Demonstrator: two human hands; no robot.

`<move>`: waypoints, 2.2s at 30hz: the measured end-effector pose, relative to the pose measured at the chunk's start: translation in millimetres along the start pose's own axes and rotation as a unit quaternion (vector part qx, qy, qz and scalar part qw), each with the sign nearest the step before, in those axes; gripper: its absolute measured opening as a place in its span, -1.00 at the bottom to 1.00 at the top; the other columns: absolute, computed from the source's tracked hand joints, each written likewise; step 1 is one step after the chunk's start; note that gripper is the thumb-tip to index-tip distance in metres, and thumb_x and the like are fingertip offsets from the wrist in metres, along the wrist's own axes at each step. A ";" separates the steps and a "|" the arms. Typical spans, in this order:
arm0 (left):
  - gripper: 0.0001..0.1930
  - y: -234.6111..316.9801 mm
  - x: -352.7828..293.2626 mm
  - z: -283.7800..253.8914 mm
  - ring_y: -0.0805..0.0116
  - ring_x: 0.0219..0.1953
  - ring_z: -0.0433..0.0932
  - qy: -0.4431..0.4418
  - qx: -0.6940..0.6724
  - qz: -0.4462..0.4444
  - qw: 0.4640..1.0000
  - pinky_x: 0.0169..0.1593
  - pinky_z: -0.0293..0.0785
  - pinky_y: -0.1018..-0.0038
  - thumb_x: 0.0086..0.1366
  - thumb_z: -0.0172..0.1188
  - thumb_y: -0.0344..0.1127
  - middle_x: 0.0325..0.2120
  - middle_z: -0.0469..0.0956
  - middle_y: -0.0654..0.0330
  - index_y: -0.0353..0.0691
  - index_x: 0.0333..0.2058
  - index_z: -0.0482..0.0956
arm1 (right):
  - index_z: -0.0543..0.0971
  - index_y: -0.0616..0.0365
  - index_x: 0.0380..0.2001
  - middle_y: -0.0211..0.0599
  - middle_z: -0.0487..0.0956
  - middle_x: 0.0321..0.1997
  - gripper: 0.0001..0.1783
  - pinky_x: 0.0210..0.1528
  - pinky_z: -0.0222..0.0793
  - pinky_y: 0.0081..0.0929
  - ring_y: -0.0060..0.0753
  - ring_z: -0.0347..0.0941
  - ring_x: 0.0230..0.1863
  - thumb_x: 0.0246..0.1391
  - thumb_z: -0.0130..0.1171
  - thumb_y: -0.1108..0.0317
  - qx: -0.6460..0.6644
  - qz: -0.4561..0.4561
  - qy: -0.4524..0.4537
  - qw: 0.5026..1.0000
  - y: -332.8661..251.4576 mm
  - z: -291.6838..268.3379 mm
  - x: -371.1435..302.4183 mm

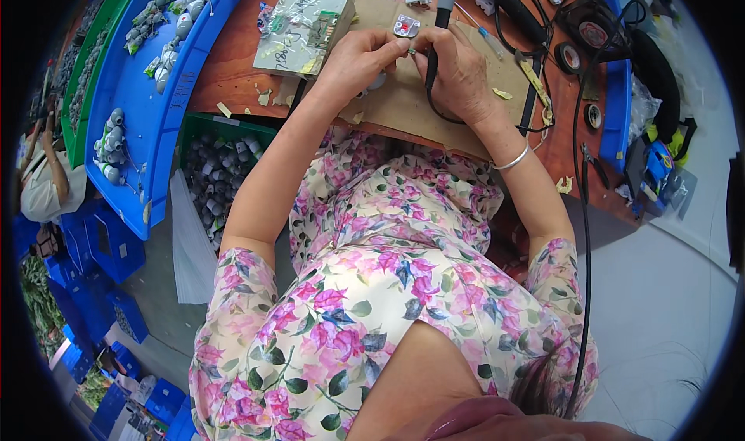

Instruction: Assembling and soldering small motor components for toys at a factory workbench.

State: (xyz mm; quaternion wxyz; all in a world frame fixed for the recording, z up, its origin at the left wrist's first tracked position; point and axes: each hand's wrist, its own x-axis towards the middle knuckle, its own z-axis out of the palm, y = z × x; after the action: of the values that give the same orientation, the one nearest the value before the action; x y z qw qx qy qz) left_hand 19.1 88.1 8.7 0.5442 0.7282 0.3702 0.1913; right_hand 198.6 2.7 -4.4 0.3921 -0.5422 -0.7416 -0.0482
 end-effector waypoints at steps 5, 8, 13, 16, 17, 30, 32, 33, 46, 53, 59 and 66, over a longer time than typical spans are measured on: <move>-0.60 1.9 0.3 1.5 0.61 -0.43 0.40 0.006 0.015 -0.009 1.000 -0.34 0.28 0.57 0.40 0.17 0.04 -0.55 0.49 0.37 -0.24 -0.29 0.66 | 0.37 0.13 -0.11 -0.25 0.58 -0.34 -0.55 -0.30 0.44 -0.23 -0.09 0.55 -0.31 -0.04 0.34 0.58 0.000 -0.011 0.012 1.000 1.7 0.1 -2.6; -0.56 -3.9 2.2 2.4 0.48 -0.48 0.52 0.022 0.010 0.016 1.000 -0.36 0.43 0.42 0.34 0.19 0.09 -0.56 0.61 0.27 -0.24 -0.29 0.69 | 0.37 0.13 -0.10 -0.23 0.58 -0.33 -0.54 -0.30 0.45 -0.24 -0.09 0.56 -0.32 -0.04 0.34 0.58 -0.005 -0.015 0.017 1.000 0.6 -0.4 -3.6; -0.58 -10.0 3.4 2.0 0.47 -0.46 0.57 0.028 0.013 0.024 0.999 -0.34 0.46 0.41 0.35 0.19 0.05 -0.54 0.63 0.25 -0.26 -0.25 0.68 | 0.36 0.12 -0.08 -0.21 0.62 -0.23 -0.53 -0.26 0.47 -0.23 -0.05 0.57 -0.27 -0.03 0.35 0.55 -0.011 -0.002 0.000 1.000 -1.6 -5.3 -3.1; -0.61 0.8 -4.0 4.4 0.40 -0.44 0.60 0.057 0.048 0.042 0.996 -0.32 0.47 0.40 0.35 0.19 0.01 -0.53 0.64 0.21 -0.27 -0.22 0.67 | 0.36 0.11 -0.06 -0.20 0.64 -0.10 -0.53 -0.17 0.49 -0.20 0.00 0.57 -0.15 -0.01 0.35 0.53 -0.006 -0.017 -0.008 1.000 3.4 -9.1 -4.8; -0.61 0.8 -6.0 4.9 0.40 -0.44 0.60 0.056 0.048 0.042 0.996 -0.32 0.47 0.40 0.35 0.19 0.01 -0.53 0.64 0.21 -0.27 -0.22 0.67 | 0.37 0.09 -0.04 -0.20 0.64 -0.06 -0.52 -0.10 0.48 -0.18 0.02 0.55 -0.07 0.00 0.35 0.52 0.003 -0.020 -0.031 0.999 6.8 -8.6 -4.5; -0.87 -3.8 -20.8 14.0 0.12 -0.27 0.50 0.174 0.331 0.324 0.869 -0.08 0.39 0.23 0.14 0.29 -0.39 -0.41 0.59 0.22 -0.14 -0.30 0.58 | 0.41 0.00 -0.03 -0.13 0.59 -0.18 -0.44 -0.04 0.42 -0.12 0.04 0.52 -0.05 -0.12 0.42 0.47 -0.058 -0.077 -0.047 0.994 22.6 -8.3 -4.0; -0.86 -4.6 -20.9 15.5 0.14 -0.25 0.51 0.174 0.343 0.312 0.869 -0.08 0.40 0.25 0.15 0.29 -0.39 -0.39 0.60 0.24 -0.14 -0.29 0.58 | 0.38 -0.02 -0.04 -0.18 0.55 -0.29 -0.50 -0.12 0.43 -0.14 0.00 0.52 -0.14 -0.07 0.30 0.49 -0.059 -0.082 -0.036 0.994 20.7 -6.2 -3.1; -0.86 -4.6 -19.8 17.0 0.13 -0.26 0.51 0.183 0.337 0.301 0.873 -0.09 0.39 0.23 0.13 0.29 -0.38 -0.41 0.60 0.23 -0.13 -0.30 0.58 | 0.35 -0.03 -0.05 -0.23 0.50 -0.41 -0.55 -0.19 0.43 -0.17 -0.04 0.52 -0.23 -0.03 0.19 0.50 -0.059 -0.089 -0.025 0.994 20.1 -5.4 -2.8; -0.82 -5.1 -12.6 18.4 0.11 -0.25 0.51 0.165 0.317 0.302 0.884 -0.09 0.41 0.23 0.10 0.32 -0.39 -0.37 0.60 0.22 -0.15 -0.28 0.60 | 0.33 -0.01 -0.05 -0.25 0.44 -0.42 -0.56 -0.25 0.42 -0.21 -0.12 0.47 -0.31 -0.01 0.16 0.55 -0.042 -0.095 -0.030 0.994 24.0 -7.0 -9.2; -0.77 0.3 -13.4 24.0 0.14 -0.27 0.50 0.172 0.357 0.343 0.852 -0.11 0.42 0.23 0.10 0.32 -0.41 -0.37 0.57 0.24 -0.08 -0.22 0.60 | 0.35 0.00 -0.01 -0.28 0.48 -0.38 -0.57 -0.23 0.46 -0.24 -0.15 0.50 -0.28 0.04 0.15 0.53 -0.015 -0.109 -0.024 0.994 16.4 -17.0 -5.5; -0.84 -3.6 -10.7 24.1 0.12 -0.29 0.49 0.166 0.356 0.330 0.858 -0.15 0.42 0.22 0.13 0.32 -0.38 -0.39 0.54 0.22 -0.11 -0.27 0.62 | 0.40 0.05 -0.03 -0.18 0.51 -0.36 -0.56 -0.22 0.43 -0.17 -0.03 0.50 -0.29 0.01 0.19 0.58 0.009 -0.101 -0.026 0.995 14.2 -22.4 -5.6; -0.84 5.2 -5.1 15.5 0.06 -0.24 0.51 0.103 0.282 0.263 0.917 -0.12 0.42 0.25 0.32 0.22 -0.29 -0.38 0.55 0.10 -0.25 -0.23 0.62 | 0.37 0.05 -0.04 -0.18 0.52 -0.35 -0.58 -0.22 0.43 -0.15 -0.01 0.51 -0.31 0.01 0.13 0.61 0.021 -0.110 -0.018 0.994 11.4 -25.9 -4.3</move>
State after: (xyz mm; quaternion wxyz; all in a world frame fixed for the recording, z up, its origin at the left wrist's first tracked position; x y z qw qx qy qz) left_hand 28.0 73.5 9.0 0.2055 0.8988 0.2576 0.2891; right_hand 222.3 -8.8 6.6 0.3816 -0.4499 -0.8047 -0.0658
